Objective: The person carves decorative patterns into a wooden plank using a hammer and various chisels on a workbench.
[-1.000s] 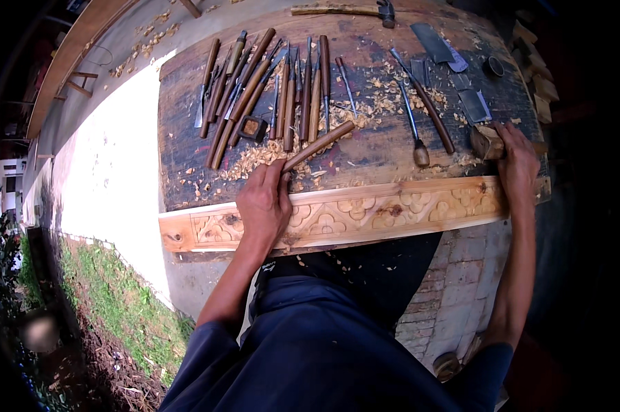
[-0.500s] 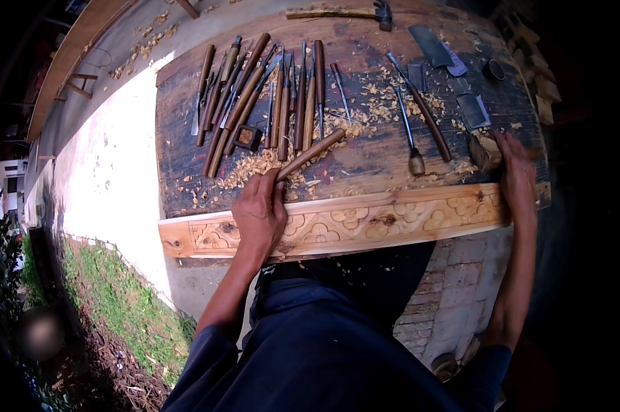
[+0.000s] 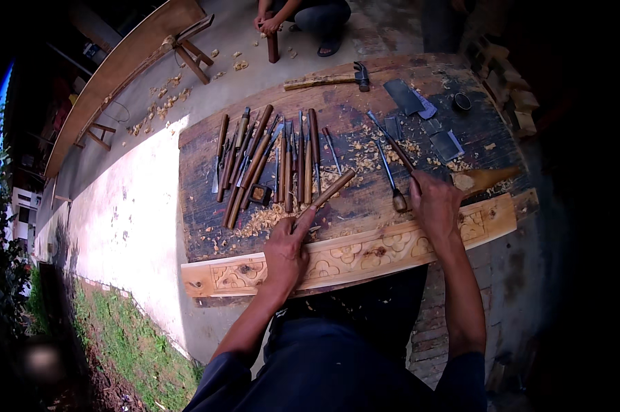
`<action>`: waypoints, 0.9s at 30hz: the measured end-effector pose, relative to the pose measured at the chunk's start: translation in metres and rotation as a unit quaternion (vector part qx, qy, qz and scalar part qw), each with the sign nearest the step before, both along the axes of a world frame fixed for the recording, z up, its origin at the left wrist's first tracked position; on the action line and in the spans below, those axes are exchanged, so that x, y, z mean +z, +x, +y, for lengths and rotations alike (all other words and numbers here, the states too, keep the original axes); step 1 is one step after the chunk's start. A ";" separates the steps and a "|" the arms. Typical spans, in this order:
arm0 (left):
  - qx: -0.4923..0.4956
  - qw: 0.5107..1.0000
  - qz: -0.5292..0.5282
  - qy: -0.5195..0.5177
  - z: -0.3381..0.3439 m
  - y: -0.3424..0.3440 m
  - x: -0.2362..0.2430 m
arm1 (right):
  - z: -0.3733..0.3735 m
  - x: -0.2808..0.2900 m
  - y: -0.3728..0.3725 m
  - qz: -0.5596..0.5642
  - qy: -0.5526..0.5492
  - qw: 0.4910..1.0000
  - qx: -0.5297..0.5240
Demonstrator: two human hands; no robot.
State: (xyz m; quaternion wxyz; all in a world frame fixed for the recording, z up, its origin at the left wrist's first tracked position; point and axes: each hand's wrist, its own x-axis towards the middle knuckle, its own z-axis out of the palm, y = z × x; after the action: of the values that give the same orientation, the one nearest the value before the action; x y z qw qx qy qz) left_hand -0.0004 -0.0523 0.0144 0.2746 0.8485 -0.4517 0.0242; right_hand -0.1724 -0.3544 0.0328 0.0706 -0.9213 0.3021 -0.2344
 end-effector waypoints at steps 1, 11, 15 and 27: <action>-0.009 1.000 0.020 0.006 -0.011 -0.006 0.008 | -0.002 0.001 0.001 0.015 -0.012 1.000 -0.009; -0.021 0.979 0.200 0.035 -0.119 -0.017 -0.008 | -0.023 -0.028 0.013 0.107 -0.019 0.991 -0.081; -0.030 0.974 0.211 0.077 -0.148 -0.002 -0.001 | -0.039 -0.036 0.017 0.105 -0.029 0.991 -0.078; -0.110 0.992 -0.014 -0.068 -0.017 -0.035 -0.013 | 0.074 0.108 0.027 -0.146 0.183 0.963 0.132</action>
State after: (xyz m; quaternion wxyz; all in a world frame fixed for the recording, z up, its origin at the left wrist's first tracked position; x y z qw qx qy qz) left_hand -0.0351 -0.0697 0.0010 0.3259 0.7729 -0.5431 0.0367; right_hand -0.1454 -0.2804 0.1412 0.3117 -0.8802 0.2018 -0.2955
